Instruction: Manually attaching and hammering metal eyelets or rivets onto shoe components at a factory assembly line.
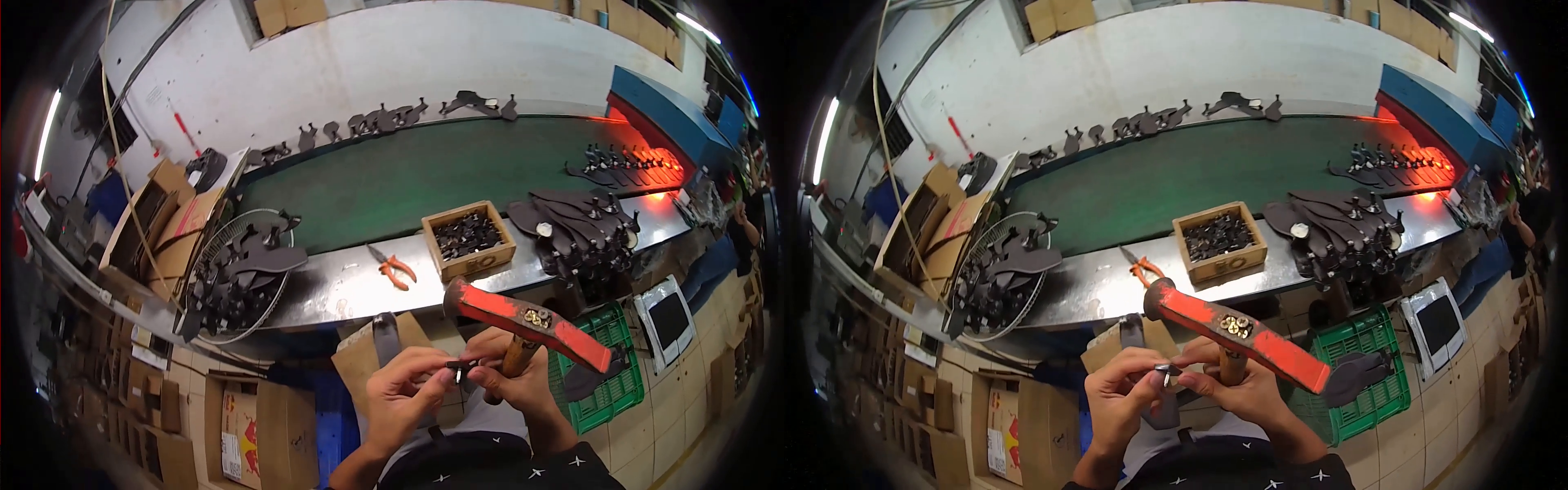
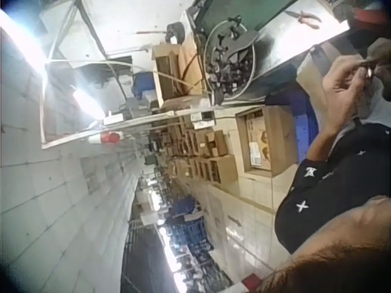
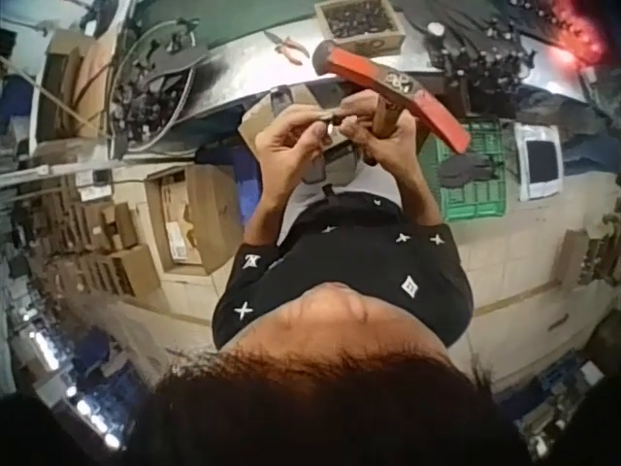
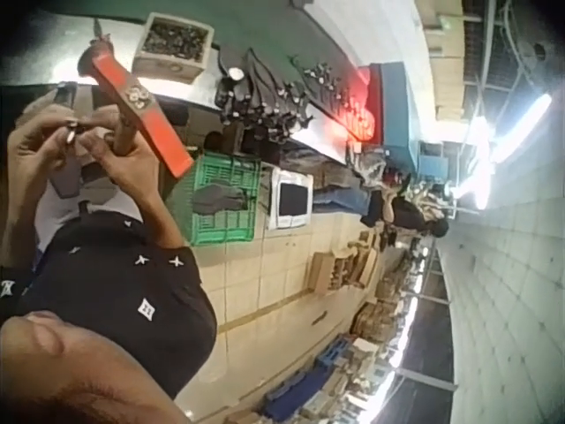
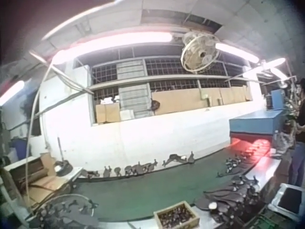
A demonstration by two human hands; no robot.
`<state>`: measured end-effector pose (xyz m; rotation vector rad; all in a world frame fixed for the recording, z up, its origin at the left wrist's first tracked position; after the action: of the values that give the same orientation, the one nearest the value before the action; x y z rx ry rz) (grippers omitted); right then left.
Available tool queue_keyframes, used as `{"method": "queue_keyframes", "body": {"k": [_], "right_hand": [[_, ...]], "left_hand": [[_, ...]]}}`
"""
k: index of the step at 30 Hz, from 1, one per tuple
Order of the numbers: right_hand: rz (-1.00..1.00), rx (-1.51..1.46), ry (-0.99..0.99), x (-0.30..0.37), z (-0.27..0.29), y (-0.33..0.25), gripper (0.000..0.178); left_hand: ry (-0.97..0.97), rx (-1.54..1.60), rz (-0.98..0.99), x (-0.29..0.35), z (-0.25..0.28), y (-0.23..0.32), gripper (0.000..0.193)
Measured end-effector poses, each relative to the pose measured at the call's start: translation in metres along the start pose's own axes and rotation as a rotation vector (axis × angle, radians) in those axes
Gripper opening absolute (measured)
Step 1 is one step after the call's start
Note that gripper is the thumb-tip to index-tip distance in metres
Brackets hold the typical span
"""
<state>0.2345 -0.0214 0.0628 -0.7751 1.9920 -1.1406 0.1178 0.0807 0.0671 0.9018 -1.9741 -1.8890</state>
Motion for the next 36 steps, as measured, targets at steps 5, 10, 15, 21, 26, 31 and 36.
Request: {"method": "queue_keyframes", "body": {"k": [5,10,15,21,26,31,36], "right_hand": [[-0.043,-0.031,0.061,-0.001,-0.014,0.015,0.018],[-0.152,0.072,-0.028,-0.003,-0.012,0.043,0.019],[-0.379,0.087,-0.056,0.006,-0.013,0.061,0.019],[-0.276,0.024,-0.113,0.006,-0.015,0.064,0.019],[-0.437,0.075,-0.150,0.003,-0.013,0.072,0.020],[-0.259,0.059,-0.179,-0.032,-0.015,0.108,0.021],[-0.272,0.294,-0.209,-0.064,-0.011,0.145,0.019]], "left_hand": [[0.107,0.015,0.121,0.018,0.019,-0.025,0.012],[0.096,-0.768,-0.180,0.021,0.018,0.009,0.019],[0.116,-0.881,-0.318,0.025,0.023,0.018,0.022],[0.140,-0.847,-0.429,0.033,0.026,0.014,0.047],[0.167,-0.678,-0.451,0.024,0.047,0.003,0.057],[0.372,-1.255,-0.201,-0.038,0.126,-0.093,0.054],[0.153,-0.867,-0.140,-0.052,0.128,-0.128,0.026]]}}
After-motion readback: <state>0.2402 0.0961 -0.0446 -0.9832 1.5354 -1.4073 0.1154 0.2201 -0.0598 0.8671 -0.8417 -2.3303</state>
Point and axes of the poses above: each hand's wrist, its own x-axis away from the middle knuckle, its own z-axis out of the back of the hand, y = z × x, the point moved 8 cm from there along -x, towards the middle knuckle, and after that the axes turned 7 degrees about -x, right-handed, at the moved point
